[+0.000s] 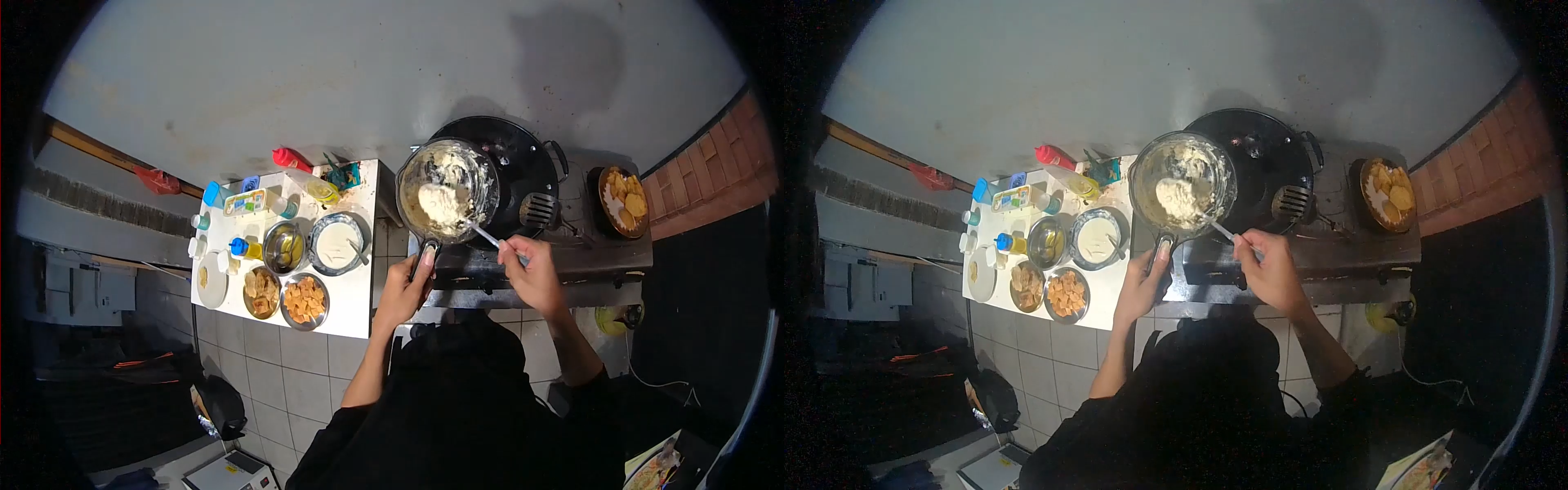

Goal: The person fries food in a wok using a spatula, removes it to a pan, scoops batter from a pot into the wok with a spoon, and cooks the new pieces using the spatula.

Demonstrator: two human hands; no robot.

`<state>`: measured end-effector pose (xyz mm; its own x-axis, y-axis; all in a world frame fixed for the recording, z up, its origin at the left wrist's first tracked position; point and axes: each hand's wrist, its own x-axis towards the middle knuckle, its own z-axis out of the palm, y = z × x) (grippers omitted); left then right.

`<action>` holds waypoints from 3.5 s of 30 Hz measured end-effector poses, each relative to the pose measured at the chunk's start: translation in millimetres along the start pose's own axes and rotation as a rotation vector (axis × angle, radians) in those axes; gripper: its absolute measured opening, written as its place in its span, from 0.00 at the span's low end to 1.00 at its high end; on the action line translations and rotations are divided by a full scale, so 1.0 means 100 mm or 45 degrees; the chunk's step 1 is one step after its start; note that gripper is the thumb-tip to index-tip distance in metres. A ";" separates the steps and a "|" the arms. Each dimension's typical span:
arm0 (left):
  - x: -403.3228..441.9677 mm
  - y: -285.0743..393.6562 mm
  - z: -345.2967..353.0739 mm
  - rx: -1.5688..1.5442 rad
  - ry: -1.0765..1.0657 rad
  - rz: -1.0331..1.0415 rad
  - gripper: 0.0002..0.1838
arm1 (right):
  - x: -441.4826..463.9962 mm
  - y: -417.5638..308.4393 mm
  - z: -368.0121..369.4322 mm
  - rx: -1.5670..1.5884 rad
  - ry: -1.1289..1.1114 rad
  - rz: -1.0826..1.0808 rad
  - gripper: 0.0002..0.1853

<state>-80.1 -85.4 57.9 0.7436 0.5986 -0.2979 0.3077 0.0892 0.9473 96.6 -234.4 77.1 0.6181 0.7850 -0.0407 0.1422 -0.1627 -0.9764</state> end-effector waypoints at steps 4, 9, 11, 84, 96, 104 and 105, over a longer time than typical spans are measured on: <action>0.01 -0.05 -0.01 0.010 0.003 0.035 0.25 | 0.00 -0.05 -0.04 0.343 -0.083 0.212 0.15; 0.01 -0.15 -0.11 0.006 0.045 0.048 0.25 | 0.00 -0.18 -0.30 0.467 0.018 0.223 0.14; -0.02 -0.13 -0.23 -0.048 0.055 -0.034 0.25 | -0.02 -0.23 -0.44 0.378 0.153 0.143 0.14; -0.27 -0.07 -0.27 -0.156 0.099 -0.001 0.23 | 0.09 -0.33 0.16 -0.462 0.078 -0.411 0.10; -0.47 -0.26 -0.33 -0.045 0.261 0.151 0.25 | -0.02 -0.38 0.42 -1.130 0.102 -0.863 0.05; -0.63 -0.39 -0.46 0.209 0.456 0.357 0.22 | -0.27 -0.35 0.79 -0.484 -0.136 -0.478 0.07; -0.65 -0.40 -0.48 0.209 0.459 0.362 0.22 | -0.28 -0.34 0.82 -0.446 -0.127 -0.508 0.08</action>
<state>-169.9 -89.6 44.9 0.5680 0.8210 0.0571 0.2335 -0.2273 0.9454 11.6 -201.8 94.4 0.3894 0.8768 0.2820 0.6107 -0.0166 -0.7917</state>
